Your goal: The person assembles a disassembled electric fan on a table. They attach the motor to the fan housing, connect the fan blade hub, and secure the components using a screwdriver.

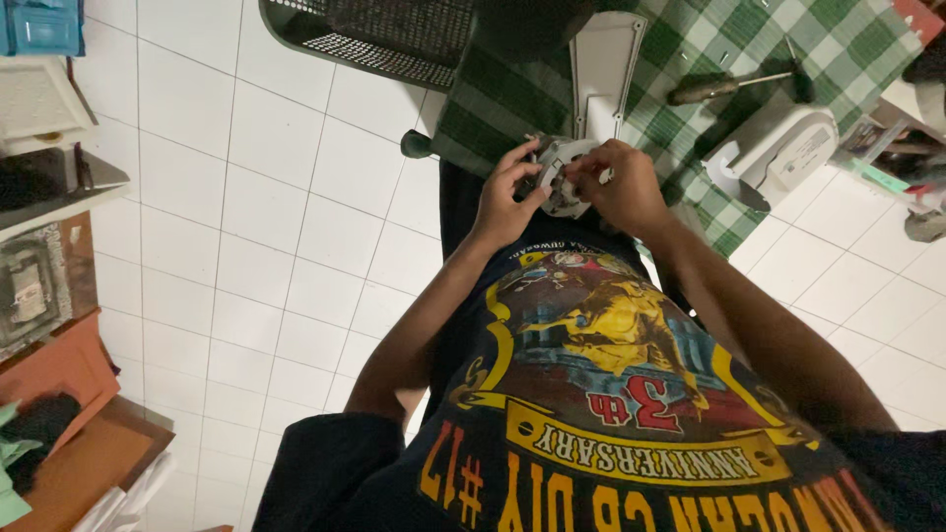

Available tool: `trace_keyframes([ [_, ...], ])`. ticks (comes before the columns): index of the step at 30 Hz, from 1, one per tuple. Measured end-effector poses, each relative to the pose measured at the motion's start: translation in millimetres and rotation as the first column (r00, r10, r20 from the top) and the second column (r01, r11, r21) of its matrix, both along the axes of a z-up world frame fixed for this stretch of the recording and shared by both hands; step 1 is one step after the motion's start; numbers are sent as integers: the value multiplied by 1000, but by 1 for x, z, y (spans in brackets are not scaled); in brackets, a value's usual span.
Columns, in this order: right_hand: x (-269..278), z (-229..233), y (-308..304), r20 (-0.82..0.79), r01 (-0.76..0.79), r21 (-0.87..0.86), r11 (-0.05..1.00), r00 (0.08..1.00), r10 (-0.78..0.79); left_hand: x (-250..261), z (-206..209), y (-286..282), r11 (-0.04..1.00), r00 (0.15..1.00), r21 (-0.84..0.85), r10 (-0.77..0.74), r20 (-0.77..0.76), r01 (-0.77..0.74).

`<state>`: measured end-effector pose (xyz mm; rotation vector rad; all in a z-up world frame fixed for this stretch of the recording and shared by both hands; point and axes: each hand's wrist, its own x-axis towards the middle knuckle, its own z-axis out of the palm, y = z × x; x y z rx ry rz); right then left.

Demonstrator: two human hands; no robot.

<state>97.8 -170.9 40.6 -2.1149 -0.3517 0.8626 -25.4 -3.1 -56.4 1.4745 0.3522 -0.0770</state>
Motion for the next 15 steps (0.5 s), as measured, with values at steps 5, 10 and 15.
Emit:
trace_keyframes([
  [5, -7, -4, 0, 66, 12, -27, 1000, 998, -10, 1, 1, 0, 1000, 999, -23, -4, -44, 3],
  [10, -9, -6, 3, 216, -21, -84, 996, 976, 39, 0, 1, 2, 995, 999, 96, -15, 44, 11],
  [15, -11, -4, 5, 6, 158, -73, 985, 987, -158, 0, 3, 2, 1000, 1000, 3, -8, -1, 8],
])
